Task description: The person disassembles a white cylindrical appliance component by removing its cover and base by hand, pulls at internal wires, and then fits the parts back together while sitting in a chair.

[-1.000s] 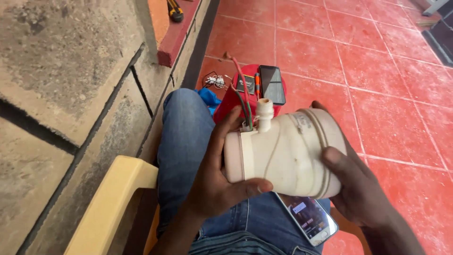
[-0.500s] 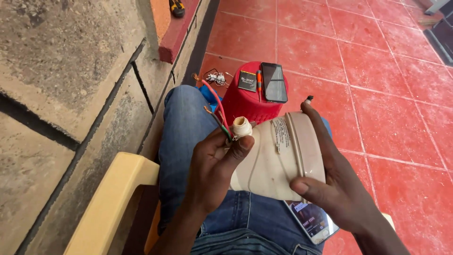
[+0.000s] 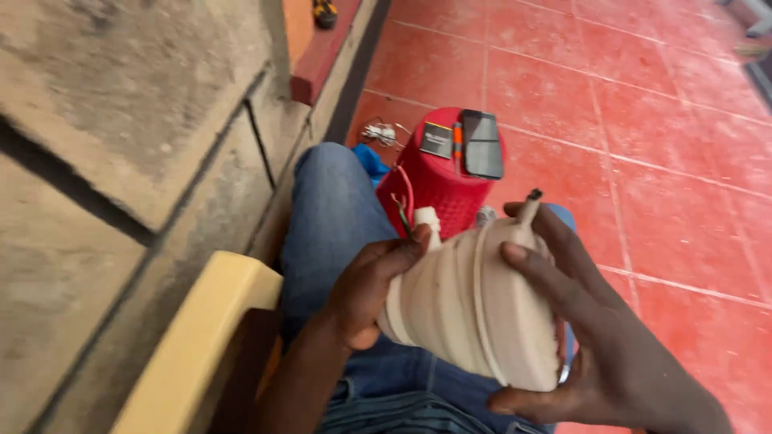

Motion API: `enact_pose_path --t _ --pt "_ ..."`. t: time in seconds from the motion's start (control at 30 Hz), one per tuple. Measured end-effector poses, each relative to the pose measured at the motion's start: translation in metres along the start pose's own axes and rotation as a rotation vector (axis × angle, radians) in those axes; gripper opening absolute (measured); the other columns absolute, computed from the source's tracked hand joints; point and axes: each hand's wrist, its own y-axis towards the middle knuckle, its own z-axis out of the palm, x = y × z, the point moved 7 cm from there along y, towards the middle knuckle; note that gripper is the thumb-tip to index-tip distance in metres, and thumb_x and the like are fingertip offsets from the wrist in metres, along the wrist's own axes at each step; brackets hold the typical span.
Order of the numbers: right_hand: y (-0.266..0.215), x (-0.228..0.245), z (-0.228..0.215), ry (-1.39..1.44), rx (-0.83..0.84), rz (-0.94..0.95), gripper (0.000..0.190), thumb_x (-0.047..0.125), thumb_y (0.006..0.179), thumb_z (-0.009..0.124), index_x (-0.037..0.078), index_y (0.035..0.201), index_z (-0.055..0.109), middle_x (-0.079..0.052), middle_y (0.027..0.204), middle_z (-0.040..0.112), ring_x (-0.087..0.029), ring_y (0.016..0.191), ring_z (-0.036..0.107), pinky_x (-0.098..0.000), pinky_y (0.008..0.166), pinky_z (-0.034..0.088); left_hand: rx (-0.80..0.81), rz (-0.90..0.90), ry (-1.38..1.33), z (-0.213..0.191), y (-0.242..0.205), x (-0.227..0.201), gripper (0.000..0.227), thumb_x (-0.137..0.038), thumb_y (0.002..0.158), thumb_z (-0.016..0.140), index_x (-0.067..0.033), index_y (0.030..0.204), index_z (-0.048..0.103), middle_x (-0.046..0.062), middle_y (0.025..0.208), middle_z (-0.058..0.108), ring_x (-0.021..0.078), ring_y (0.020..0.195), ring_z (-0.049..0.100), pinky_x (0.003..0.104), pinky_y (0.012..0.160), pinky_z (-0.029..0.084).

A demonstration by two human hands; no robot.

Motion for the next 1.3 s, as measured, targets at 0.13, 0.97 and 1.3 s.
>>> enact_pose_path --t 0.13,0.97,1.3 --pt "0.010 0.032 -0.005 0.066 0.056 -0.133 0.101 0.038 0.066 0.095 0.016 0.150 0.045 -0.019 0.170 0.020 -0.044 0.163 0.030 -0.0574 0.126 0.035 0.213 -0.140 -0.028 0.008 -0.002 0.006 0.058 -0.050 0.092 0.060 -0.0019 0.124 0.069 0.018 0.115 0.075 0.0253 0.103 0.070 0.039 0.085 0.055" --pt "0.015 0.033 -0.010 0.059 -0.105 -0.019 0.092 0.048 0.086 0.074 0.015 0.159 0.028 -0.025 0.171 0.011 -0.042 0.164 0.017 -0.0554 0.125 0.031 -0.080 0.333 0.019 0.010 -0.009 -0.019 0.045 -0.024 0.083 0.071 0.0071 0.114 0.076 0.018 0.109 0.078 0.0286 0.099 0.071 0.041 0.084 0.056" --pt "0.006 0.051 -0.003 -0.038 -0.111 -0.275 0.075 0.061 0.101 0.061 0.031 0.160 0.027 -0.027 0.171 0.033 -0.057 0.164 0.028 -0.0693 0.133 0.028 0.223 -0.018 -0.067 0.012 -0.001 0.000 0.041 -0.035 0.098 0.060 0.0008 0.114 0.070 0.017 0.103 0.074 0.0282 0.093 0.070 0.041 0.078 0.056"
